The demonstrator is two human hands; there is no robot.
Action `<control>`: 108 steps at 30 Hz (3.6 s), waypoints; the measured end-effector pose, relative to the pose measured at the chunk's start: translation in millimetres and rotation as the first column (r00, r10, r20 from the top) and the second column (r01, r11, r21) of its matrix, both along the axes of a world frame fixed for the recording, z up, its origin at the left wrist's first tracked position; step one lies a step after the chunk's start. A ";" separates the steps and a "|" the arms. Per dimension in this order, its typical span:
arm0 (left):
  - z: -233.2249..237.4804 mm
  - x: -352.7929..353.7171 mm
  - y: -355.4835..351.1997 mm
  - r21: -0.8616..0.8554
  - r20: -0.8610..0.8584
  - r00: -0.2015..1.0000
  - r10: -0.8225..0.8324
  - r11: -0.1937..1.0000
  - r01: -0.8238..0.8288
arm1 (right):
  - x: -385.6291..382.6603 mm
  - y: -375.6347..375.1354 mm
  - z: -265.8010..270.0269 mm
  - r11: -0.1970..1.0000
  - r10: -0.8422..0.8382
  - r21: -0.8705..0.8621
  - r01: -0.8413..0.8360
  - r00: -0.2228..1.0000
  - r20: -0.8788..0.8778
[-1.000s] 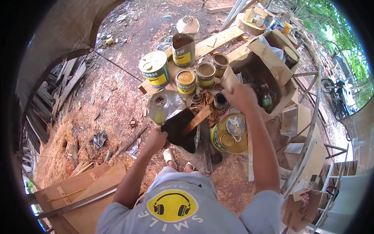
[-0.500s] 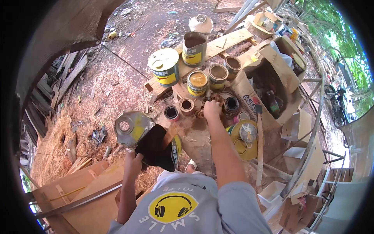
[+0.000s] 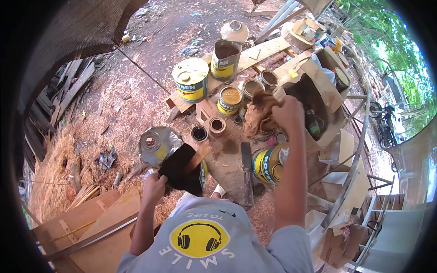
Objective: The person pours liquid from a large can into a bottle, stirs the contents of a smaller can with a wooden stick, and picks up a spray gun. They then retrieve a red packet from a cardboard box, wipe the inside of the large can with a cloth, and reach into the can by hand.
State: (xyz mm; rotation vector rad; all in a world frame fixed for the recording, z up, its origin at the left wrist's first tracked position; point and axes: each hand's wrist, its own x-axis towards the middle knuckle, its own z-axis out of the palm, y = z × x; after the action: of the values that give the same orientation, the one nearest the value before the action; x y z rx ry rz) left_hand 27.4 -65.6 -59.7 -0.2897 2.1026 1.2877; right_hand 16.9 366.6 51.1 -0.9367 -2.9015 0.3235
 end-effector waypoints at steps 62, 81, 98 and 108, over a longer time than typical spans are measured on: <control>-92.7 156.9 -295.4 -0.106 -0.161 0.413 0.896 0.400 -0.910 | -170.3 -350.9 -190.8 0.417 0.867 -0.444 -0.793 0.494 -0.067; 7.4 12.6 -64.7 -0.155 -0.071 0.997 -0.024 0.988 0.013 | 60.6 -197.2 -29.8 0.703 0.231 -0.571 -0.425 0.895 -0.383; -7.4 45.5 -37.0 0.055 -0.124 0.931 0.343 0.939 -0.339 | 118.9 -26.2 -12.7 0.456 -0.715 -0.841 -0.289 0.443 -0.540; -9.1 63.9 -67.0 -0.017 -0.168 0.902 0.398 0.914 -0.406 | -18.3 6.7 -175.6 0.034 -0.945 -0.912 -0.409 0.282 -0.162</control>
State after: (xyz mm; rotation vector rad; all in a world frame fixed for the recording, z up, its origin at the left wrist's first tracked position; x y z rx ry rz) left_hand 91.3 -132.7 -68.8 -0.6948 2.2942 1.5355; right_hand -1.4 373.3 -124.5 -0.9756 -0.7407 2.0815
